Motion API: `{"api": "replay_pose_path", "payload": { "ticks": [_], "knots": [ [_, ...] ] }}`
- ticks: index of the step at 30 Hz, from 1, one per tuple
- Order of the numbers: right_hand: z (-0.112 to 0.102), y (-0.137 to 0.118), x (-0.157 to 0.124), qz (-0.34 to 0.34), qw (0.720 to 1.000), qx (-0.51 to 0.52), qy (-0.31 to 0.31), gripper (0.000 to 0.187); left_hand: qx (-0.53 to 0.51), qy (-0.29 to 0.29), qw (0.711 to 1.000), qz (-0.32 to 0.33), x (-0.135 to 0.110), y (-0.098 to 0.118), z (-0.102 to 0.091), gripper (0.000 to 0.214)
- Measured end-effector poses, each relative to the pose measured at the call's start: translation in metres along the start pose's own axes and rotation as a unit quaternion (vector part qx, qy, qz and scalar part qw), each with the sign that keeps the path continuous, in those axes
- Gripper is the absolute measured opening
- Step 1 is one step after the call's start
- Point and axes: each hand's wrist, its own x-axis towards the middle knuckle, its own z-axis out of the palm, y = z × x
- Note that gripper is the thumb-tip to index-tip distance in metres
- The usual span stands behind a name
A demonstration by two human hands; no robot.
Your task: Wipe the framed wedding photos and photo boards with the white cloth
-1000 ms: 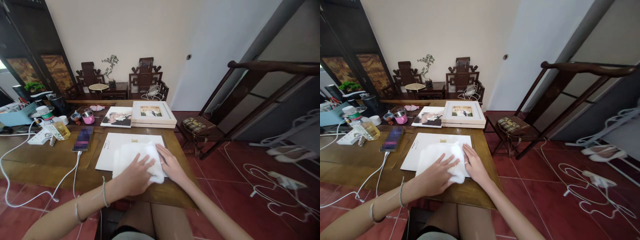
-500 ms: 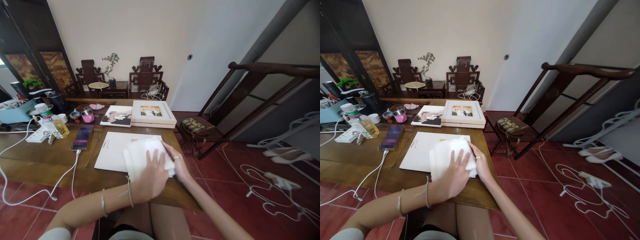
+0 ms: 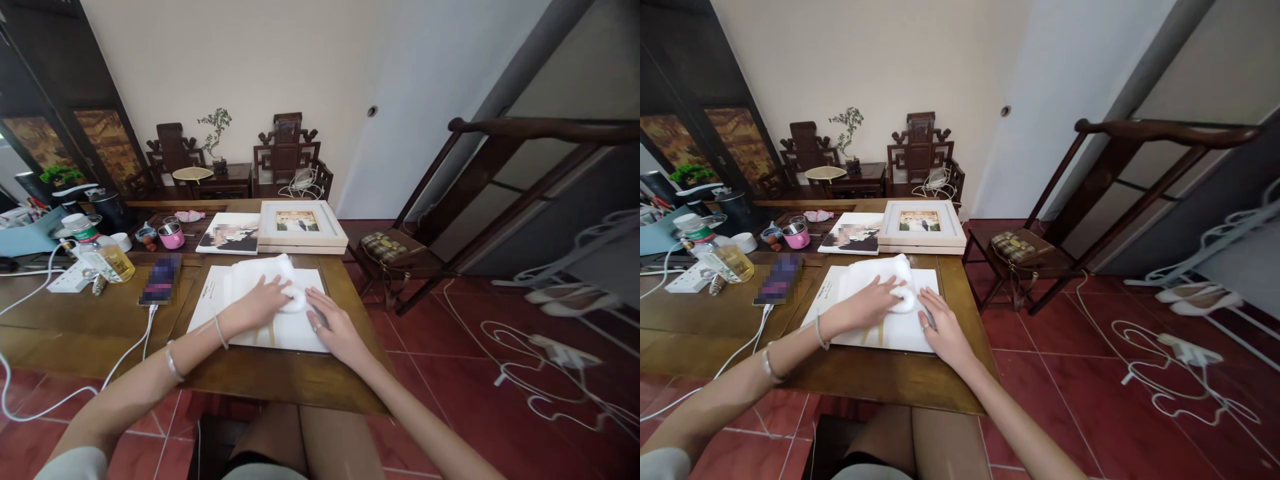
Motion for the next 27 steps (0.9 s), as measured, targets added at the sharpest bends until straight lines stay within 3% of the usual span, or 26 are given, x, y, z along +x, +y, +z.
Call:
{"api": "replay_pose_path", "payload": {
  "ticks": [3, 6, 10, 15, 18, 22, 25, 27],
  "knots": [
    [-0.001, -0.006, 0.001, -0.014, 1.0, -0.012, 0.0, 0.037, -0.069, 0.009, 0.997, 0.03, 0.032, -0.012, -0.009, 0.035],
    [-0.005, -0.011, 0.001, -0.004, 1.0, -0.02, -0.008, 0.035, -0.096, 0.027, 0.993, 0.07, 0.059, -0.001, -0.012, 0.027],
    [-0.006, -0.012, 0.0, 0.002, 1.0, -0.025, -0.016, 0.035, -0.082, 0.032, 0.994, 0.06, 0.066, 0.006, -0.005, 0.03],
    [-0.001, -0.003, -0.001, -0.015, 1.0, -0.022, -0.005, 0.04, -0.077, 0.028, 0.996, -0.032, 0.037, -0.025, 0.005, 0.039],
    [0.002, 0.002, -0.001, -0.014, 1.0, -0.02, -0.002, 0.04, -0.056, 0.021, 0.997, -0.048, 0.015, -0.025, 0.006, 0.043],
    [0.001, 0.003, -0.002, -0.019, 0.999, -0.031, -0.008, 0.042, -0.02, 0.009, 1.0, 0.016, -0.022, 0.022, 0.009, 0.042],
    [-0.001, 0.004, -0.002, -0.027, 0.999, -0.032, -0.021, 0.048, 0.0, 0.038, 0.998, 0.043, -0.055, 0.062, 0.014, 0.029],
    [-0.002, 0.005, -0.003, -0.027, 0.999, -0.026, -0.024, 0.051, 0.014, 0.049, 0.997, 0.057, -0.069, 0.075, 0.016, 0.024]
  ]
}}
